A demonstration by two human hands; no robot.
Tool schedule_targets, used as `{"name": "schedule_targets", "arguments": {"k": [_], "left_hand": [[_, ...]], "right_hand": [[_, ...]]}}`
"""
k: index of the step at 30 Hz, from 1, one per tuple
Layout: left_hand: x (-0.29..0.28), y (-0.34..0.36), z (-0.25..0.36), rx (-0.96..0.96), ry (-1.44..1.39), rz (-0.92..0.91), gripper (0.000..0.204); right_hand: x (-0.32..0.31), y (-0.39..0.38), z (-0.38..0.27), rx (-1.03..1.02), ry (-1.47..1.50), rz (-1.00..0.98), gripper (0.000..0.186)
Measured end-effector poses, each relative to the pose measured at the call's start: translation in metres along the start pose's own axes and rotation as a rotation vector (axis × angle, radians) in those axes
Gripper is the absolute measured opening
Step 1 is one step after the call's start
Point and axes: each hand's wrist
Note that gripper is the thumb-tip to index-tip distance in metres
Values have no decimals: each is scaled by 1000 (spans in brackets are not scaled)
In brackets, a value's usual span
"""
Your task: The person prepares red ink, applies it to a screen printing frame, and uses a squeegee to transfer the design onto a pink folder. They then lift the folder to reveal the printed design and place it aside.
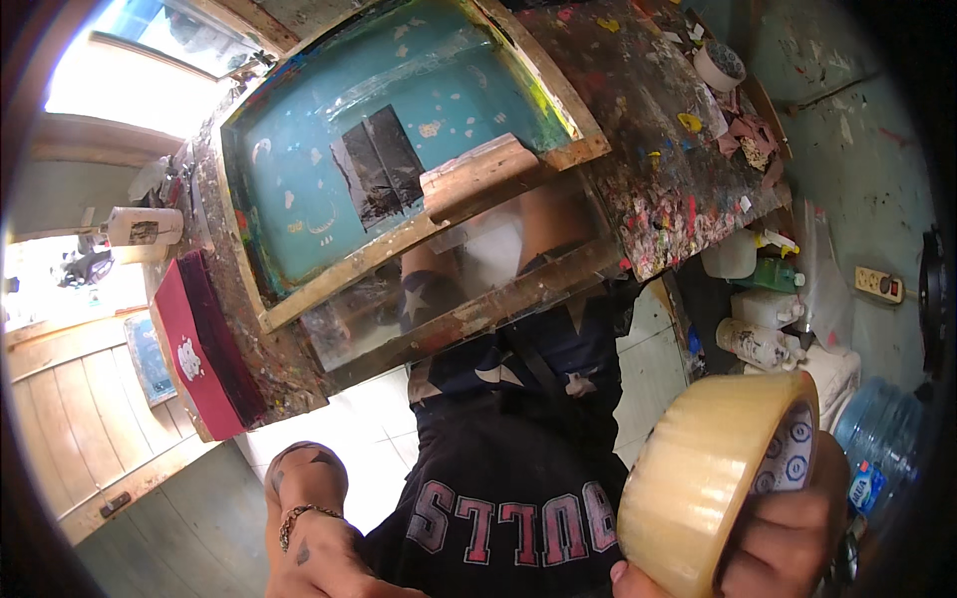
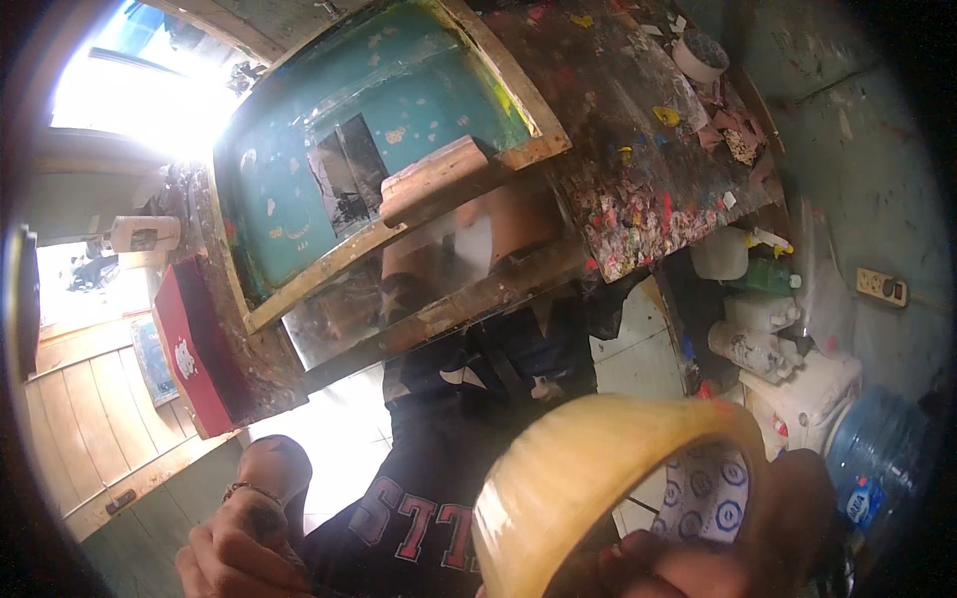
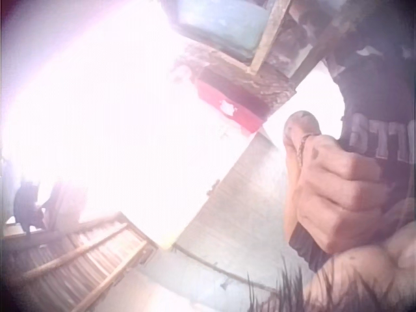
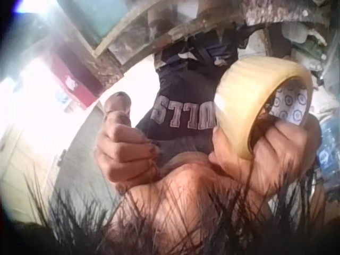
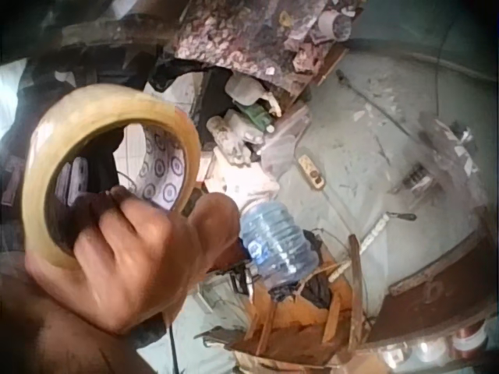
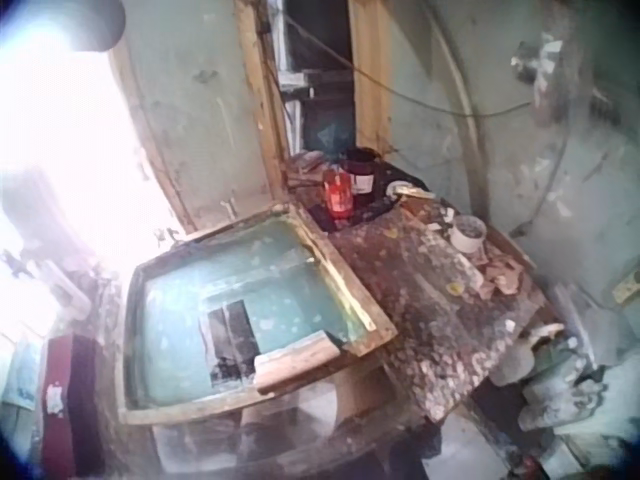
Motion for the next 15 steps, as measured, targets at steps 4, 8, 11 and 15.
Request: {"name": "schedule_targets", "arguments": {"k": [4,8,11,15], "left_hand": [[6,6,-9,113,-25,61,15],[19,-11,14,-124,87,238,12],[2,-11,-1,-414,401,115,11],[-30,-15,-60,-567,489,69,16]], "right_hand": [[27,-8,46,390,-25,100,11],[75,9,186,481,70,363,21],[89,-2,251,752,-160,211,45],[105,-4,296,840,-308,120,78]]}}
Point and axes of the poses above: each hand's wrist, its own y-axis towards the middle knuckle, its own x-axis out of the palm, z = x × y, and after that the axes turned 10 degrees about -z, right-handed
